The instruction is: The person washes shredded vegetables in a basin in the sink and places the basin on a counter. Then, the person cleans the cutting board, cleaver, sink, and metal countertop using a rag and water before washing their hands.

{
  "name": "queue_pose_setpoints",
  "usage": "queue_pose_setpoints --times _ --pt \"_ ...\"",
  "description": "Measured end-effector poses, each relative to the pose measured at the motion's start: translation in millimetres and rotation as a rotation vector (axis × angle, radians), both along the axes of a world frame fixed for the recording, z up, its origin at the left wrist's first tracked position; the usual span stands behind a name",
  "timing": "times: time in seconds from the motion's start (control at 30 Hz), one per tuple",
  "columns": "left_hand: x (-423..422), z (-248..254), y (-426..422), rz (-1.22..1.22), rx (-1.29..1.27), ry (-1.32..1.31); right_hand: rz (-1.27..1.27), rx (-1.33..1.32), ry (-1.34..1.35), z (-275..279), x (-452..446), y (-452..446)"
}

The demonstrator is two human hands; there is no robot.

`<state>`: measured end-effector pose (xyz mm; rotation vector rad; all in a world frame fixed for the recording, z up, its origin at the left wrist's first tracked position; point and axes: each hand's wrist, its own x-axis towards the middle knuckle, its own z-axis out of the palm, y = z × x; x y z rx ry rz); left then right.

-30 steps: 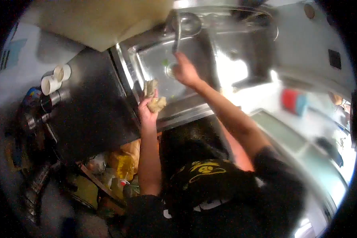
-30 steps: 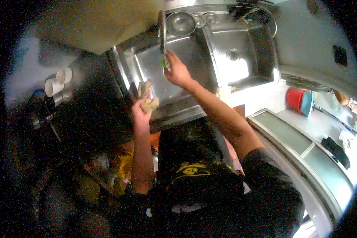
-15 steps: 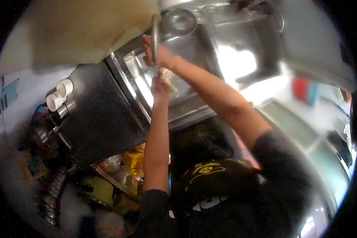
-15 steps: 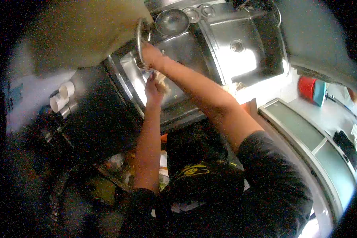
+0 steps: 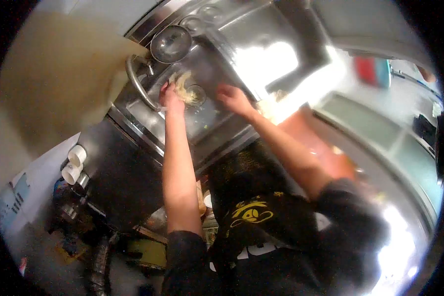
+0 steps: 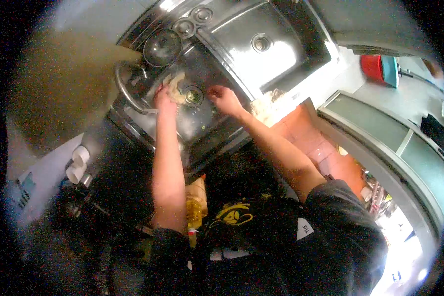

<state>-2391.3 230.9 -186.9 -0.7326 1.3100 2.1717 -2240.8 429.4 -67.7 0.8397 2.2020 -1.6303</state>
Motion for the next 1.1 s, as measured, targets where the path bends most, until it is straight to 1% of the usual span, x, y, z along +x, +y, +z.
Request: queue_pose_setpoints --times 0.03,0.07,0.1,0.2,0.23,0.3,0.33,0.4,0.43,0.47,0.5,0.53,0.6,0.63,0.67,0.73,0.77,0.87,0.9,1.0,1.03,1.07,1.1 --pt "1.5 27.1 0.5 0.009 0.012 -0.01 0.016 -0.007 -0.006 -4.6 -2.4 -4.7" --pt "2.1 44.0 0.6 0.021 0.022 -0.017 0.035 -0.015 -0.009 -6.8 -7.1 -11.2" --pt "7.0 40.0 -3.6 0.055 -0.082 0.024 0.021 -0.048 -0.004 -1.8 -13.6 -18.0" --pt "15.0 77.2 -2.8 0.09 -0.055 -0.011 0.03 -0.172 0.096 -2.0 -41.2 -45.6" --pt "17.5 75.8 -9.4 0.065 0.038 0.067 0.073 -0.215 0.115 -11.2 -49.9 -54.9" --pt "22.2 76.4 -15.7 0.083 -0.074 0.069 0.164 -0.298 0.151 -25.4 -65.4 -74.0" --pt "25.7 86.8 -14.7 0.096 -0.13 0.069 0.19 -0.239 0.139 -17.9 -70.2 -80.2" --pt "28.2 103.8 -16.4 0.147 -0.096 0.018 0.243 -0.125 0.112 -5.0 -74.6 -94.4" --pt "29.0 110.1 -17.7 0.156 -0.087 -0.005 0.297 -0.152 0.017 -1.6 -78.7 -97.1" --pt "29.4 114.3 -20.0 0.163 -0.076 -0.027 0.27 -0.131 0.017 2.7 -80.1 -99.0" --pt "31.8 102.9 -30.2 0.209 0.05 -0.041 0.241 -0.11 0.02 3.7 -79.7 -100.9" --pt "35.9 88.5 -39.0 0.165 -0.14 0.024 0.212 -0.088 0.023 4.3 -81.8 -103.2" --pt "42.5 67.1 -52.8 0.072 -0.52 0.15 0.204 0.103 0.177 -2.7 -84.7 -110.1" --pt "45.1 85.7 -45.1 0.091 -0.563 0.151 0.194 0.2 0.252 -8.9 -83.6 -112.7" --pt "41.7 105.6 -40.8 0.043 -0.451 0.009 0.25 0.226 0.284 -14.9 -82.4 -115.8" --pt "36.4 127.7 -36.4 -0.056 -0.224 -0.272 0.362 0.276 0.349 -2.8 -85.1 -118.6" --pt "35.7 108.7 -42.2 -0.083 0.067 -0.245 0.508 0.329 0.273 4.5 -77.4 -118.3" --pt "38.0 95.9 -38.9 -0.003 -0.159 -0.315 0.354 0.358 0.524 3.8 -49.6 -130.9" --pt "38.7 95.4 -35.5 0.054 -0.19 -0.261 0.398 0.18 0.319 28.7 -42.5 -123.9" --pt "43.3 86.1 -46.3 -0.036 -0.04 0.043 0.271 -0.091 0.187 33.1 -21.2 -94.0" --pt "45.9 94.5 -39.8 0.009 -0.073 0.079 0.179 0.019 0.158 20.1 -19.5 -89.5" --pt "46.7 102.5 -38.9 -0.007 -0.044 0.065 0.095 -0.007 0.109 7.7 -14.8 -80.8" --pt "45.6 107.6 -39.0 -0.024 -0.014 0.053 0.031 -0.035 0.133 -5.6 -14.9 -77.4"
